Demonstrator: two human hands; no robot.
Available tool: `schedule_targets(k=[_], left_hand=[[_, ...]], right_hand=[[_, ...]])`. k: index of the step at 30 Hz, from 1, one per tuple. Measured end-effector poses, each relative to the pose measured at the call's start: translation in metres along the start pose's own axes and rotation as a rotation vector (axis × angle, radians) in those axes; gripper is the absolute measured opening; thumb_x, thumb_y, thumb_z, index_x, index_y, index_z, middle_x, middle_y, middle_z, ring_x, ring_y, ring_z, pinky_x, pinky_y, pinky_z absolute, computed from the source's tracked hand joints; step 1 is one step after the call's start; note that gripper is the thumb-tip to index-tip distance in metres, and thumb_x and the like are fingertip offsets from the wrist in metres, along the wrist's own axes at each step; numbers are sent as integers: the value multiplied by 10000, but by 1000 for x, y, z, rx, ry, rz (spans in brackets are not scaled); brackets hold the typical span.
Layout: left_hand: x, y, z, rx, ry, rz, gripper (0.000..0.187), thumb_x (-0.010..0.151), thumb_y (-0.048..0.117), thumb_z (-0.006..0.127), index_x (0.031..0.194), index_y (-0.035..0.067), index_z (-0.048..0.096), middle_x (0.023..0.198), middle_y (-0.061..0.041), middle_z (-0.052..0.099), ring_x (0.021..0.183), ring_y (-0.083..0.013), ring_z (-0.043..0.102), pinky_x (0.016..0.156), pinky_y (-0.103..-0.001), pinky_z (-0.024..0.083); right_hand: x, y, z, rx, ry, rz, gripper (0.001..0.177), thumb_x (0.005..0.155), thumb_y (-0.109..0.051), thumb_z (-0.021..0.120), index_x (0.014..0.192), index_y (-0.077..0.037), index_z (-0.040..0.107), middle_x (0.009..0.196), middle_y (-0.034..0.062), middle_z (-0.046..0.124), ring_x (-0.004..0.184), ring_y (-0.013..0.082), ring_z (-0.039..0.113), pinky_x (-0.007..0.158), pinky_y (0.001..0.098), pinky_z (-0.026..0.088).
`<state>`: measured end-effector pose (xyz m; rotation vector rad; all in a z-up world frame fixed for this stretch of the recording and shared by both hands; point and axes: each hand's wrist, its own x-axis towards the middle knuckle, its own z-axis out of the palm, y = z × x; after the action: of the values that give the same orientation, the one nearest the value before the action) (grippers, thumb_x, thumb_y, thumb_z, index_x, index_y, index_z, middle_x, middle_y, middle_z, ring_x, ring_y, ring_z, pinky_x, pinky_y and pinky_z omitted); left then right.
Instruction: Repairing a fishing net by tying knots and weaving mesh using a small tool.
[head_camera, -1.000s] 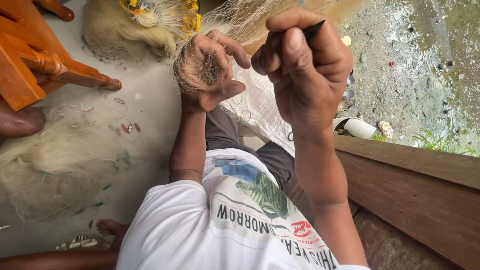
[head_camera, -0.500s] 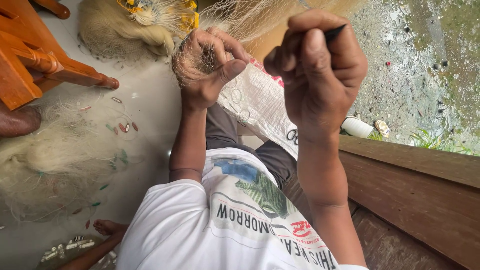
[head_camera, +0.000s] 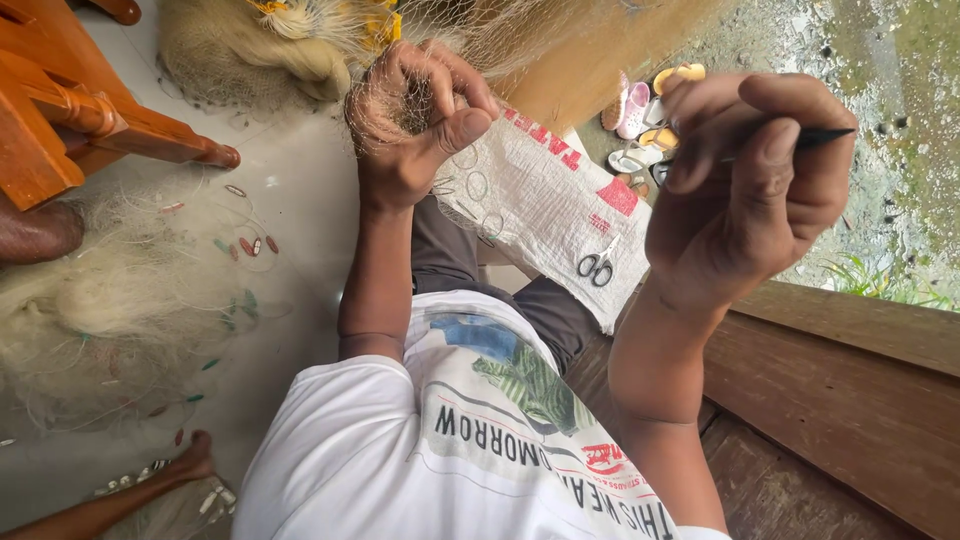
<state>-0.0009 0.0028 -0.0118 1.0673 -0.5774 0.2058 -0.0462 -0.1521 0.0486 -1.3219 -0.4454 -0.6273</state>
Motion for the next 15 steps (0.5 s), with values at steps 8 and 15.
schedule_targets(k=[8, 15], left_hand=[[1, 7, -3, 64, -53, 13, 176, 769, 41, 503, 745, 72, 332, 751, -139, 469, 731, -200, 490, 699, -295, 429], [0, 15, -4, 351, 41, -63, 194, 758, 34, 530, 731, 73, 342, 723, -55, 526, 696, -135, 483, 710, -242, 355]], right_hand=[[-1, 19, 11, -490, -286, -120, 148, 814, -81, 485, 872, 50, 522, 657, 105, 429, 662, 193, 399, 596, 296, 304], [-4, 38, 18, -705, -548, -57, 73, 795, 9, 576, 832, 68, 557, 737, 142, 493, 615, 204, 493, 480, 283, 373]])
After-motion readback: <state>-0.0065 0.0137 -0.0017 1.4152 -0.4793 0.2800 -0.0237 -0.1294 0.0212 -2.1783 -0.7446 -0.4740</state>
